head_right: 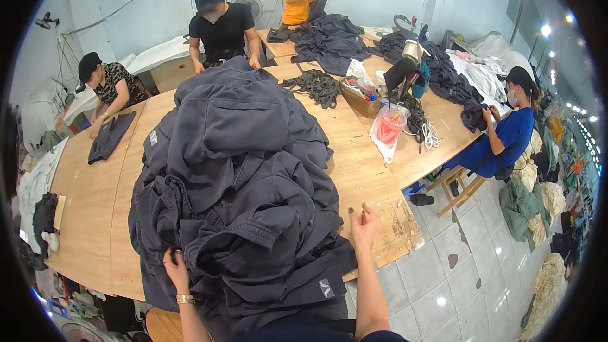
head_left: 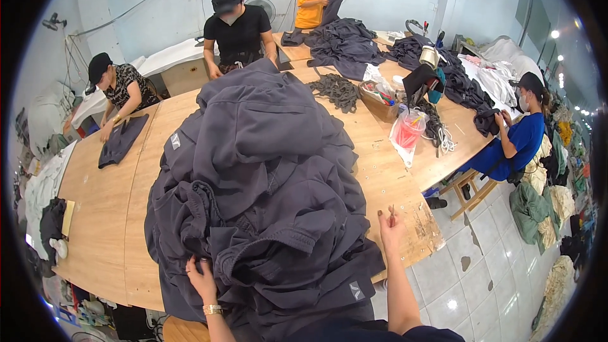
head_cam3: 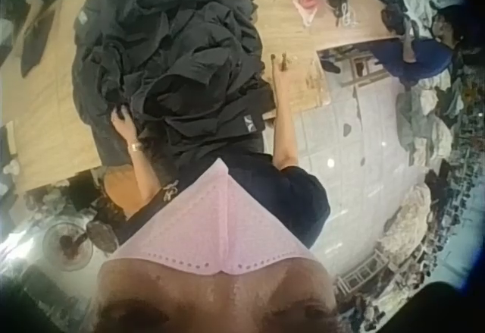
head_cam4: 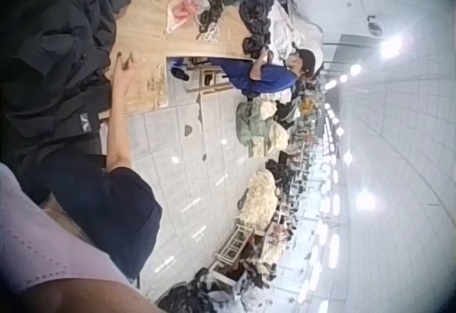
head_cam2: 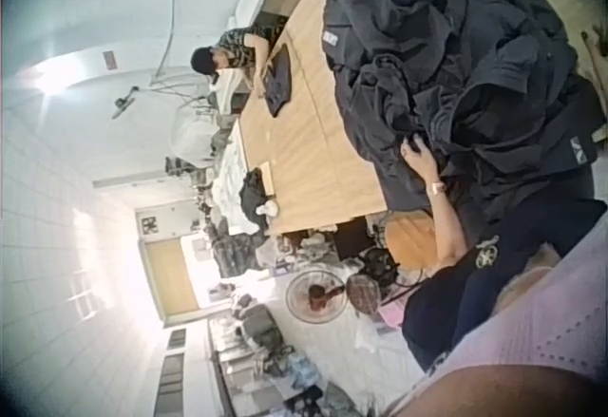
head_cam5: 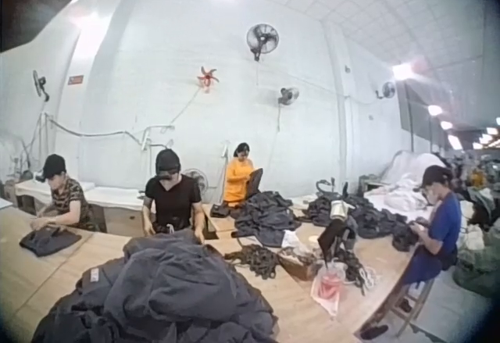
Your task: Sort and inspect garments on a large production table.
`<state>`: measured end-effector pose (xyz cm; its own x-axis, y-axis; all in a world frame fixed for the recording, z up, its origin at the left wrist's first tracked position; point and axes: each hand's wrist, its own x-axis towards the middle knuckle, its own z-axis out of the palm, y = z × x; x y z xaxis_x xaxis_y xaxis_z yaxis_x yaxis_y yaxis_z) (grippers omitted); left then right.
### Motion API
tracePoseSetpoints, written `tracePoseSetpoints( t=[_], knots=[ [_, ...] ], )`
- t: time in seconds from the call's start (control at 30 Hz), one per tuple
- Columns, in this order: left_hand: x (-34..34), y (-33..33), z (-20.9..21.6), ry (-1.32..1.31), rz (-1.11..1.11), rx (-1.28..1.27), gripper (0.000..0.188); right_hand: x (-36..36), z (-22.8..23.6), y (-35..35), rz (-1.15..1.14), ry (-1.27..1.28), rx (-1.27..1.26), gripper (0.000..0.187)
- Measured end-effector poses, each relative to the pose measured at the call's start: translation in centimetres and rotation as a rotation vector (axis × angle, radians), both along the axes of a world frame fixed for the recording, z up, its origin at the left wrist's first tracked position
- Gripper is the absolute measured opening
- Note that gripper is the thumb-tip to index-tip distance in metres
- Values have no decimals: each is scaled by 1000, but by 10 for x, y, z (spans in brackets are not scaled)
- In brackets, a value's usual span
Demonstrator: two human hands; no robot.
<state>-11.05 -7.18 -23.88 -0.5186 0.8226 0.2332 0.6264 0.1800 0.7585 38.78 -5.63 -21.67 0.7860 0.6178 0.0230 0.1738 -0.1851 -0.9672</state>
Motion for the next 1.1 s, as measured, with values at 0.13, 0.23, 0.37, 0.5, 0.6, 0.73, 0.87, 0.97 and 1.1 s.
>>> tracePoseSetpoints(
  t=[0.13, 0.23, 0.37, 0.5, 0.6, 0.73, 0.87, 0.97, 1.1],
  knots=[
    [52, -20, 93, 59, -126, 368, 59, -67, 61, -3, 497, 135, 417, 19],
    [83, -26, 119, 220, -474, 415, 76, -111, 102, -8, 831, -97, 330, 26],
    [105, -21, 120, 119, -484, 209, 71, -136, 81, 3, 758, -310, 380, 25],
    [88, -19, 134, 92, -445, 261, 44, -123, 119, -9, 742, -205, 338, 38],
    [74, -27, 179, -65, -413, 365, 34, -100, 142, -29, 716, -93, 423, 43],
    [56, -45, 242, -500, -478, 506, 42, -103, 195, -48, 606, 127, 678, 31],
    [51, -12, 270, -644, -541, 390, 46, -113, 218, -11, 569, 223, 541, 26],
    [42, 28, 238, -853, -507, 392, 54, -117, 193, 44, 554, 27, 334, 22],
    [31, 16, 196, -605, -399, 275, 57, -114, 136, 55, 543, 72, 257, 17]
  ],
)
